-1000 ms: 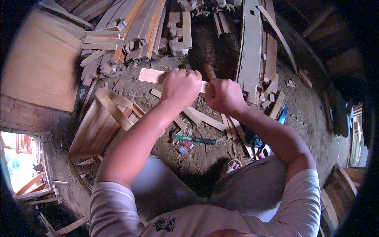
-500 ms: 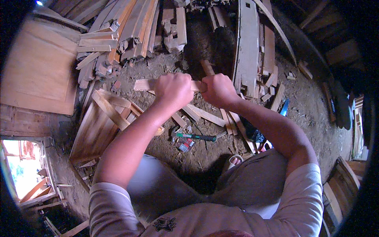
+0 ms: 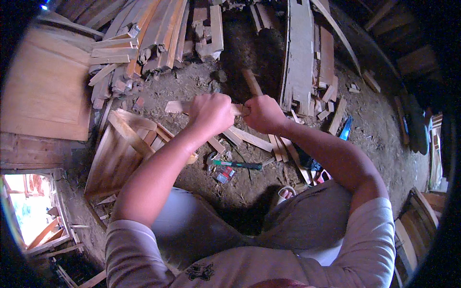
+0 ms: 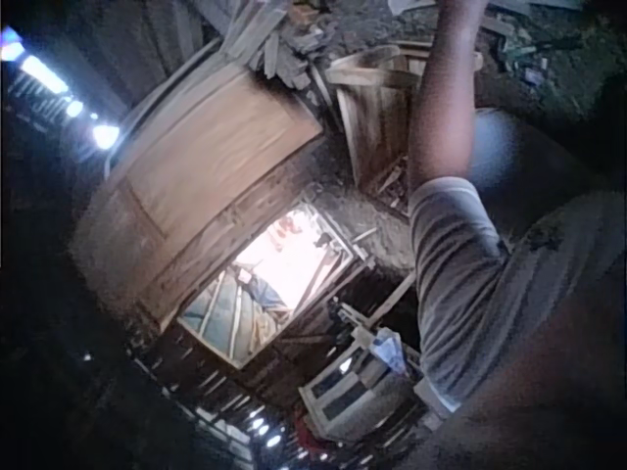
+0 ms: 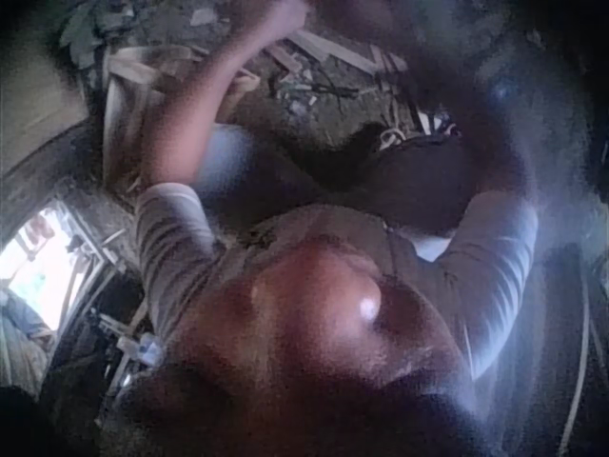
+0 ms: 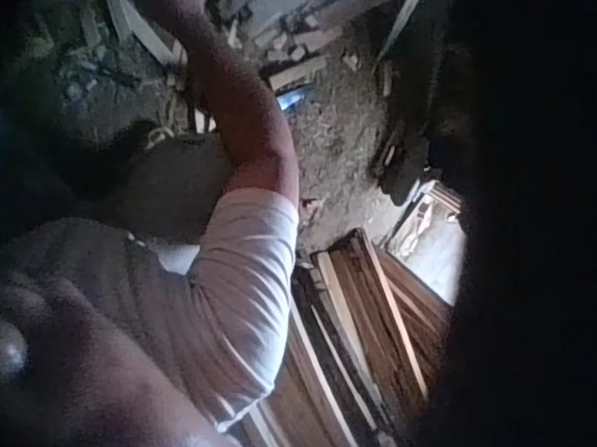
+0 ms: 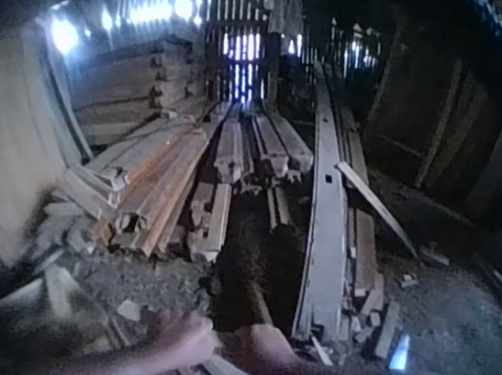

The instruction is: The person sits on the floor in a cluttered workshop and uses a hand saw to cut small pieces of wood. They handle several wooden planks and scraps, positioning them for cutting and then sawing them into smaller pieces.

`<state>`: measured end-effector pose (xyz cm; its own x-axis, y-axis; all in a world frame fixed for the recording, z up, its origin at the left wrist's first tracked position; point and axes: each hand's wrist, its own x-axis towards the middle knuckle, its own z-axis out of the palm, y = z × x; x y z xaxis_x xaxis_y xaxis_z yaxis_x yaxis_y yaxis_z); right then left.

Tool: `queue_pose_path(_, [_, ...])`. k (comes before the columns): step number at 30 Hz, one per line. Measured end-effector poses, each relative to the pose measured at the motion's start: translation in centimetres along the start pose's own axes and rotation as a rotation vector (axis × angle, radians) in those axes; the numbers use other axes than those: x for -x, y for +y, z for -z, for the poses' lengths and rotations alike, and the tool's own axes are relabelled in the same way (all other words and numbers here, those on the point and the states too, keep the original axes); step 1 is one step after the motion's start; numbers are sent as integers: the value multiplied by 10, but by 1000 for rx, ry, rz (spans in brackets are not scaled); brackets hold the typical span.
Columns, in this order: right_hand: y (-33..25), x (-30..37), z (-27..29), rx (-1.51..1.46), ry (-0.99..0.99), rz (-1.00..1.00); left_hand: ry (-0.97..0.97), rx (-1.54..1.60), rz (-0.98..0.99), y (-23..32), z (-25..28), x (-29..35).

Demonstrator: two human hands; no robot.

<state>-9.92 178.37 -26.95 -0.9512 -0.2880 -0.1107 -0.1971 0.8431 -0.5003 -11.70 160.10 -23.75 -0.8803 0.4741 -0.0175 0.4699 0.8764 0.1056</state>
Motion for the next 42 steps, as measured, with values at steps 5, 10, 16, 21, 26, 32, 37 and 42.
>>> queue_pose_path(5, [6, 0, -8, -64, -8, -22, -68, 46, 31, 0, -5, -1])
queue_pose_path(10, [17, -9, -7, -51, -123, 5, -229, 96, 128, 5, 0, -6])
queue_pose_path(16, [14, -20, -3, -24, -250, 56, -316, 154, 160, -11, -8, -7])
queue_pose_path(21, [27, -26, -5, -18, -293, 75, -331, 171, 163, -3, -1, -12])
queue_pose_path(26, [49, -19, 23, -36, -98, 234, -359, 104, 137, -9, -28, -15])
queue_pose_path(32, [162, 75, 82, 17, 60, -311, -421, 166, 207, -56, -64, -7])
queue_pose_path(37, [280, 296, -40, 28, -132, -942, -520, 207, 306, -66, -69, -13])
queue_pose_path(42, [316, 420, -173, 343, 180, -768, -451, 406, 122, -74, -109, -18])
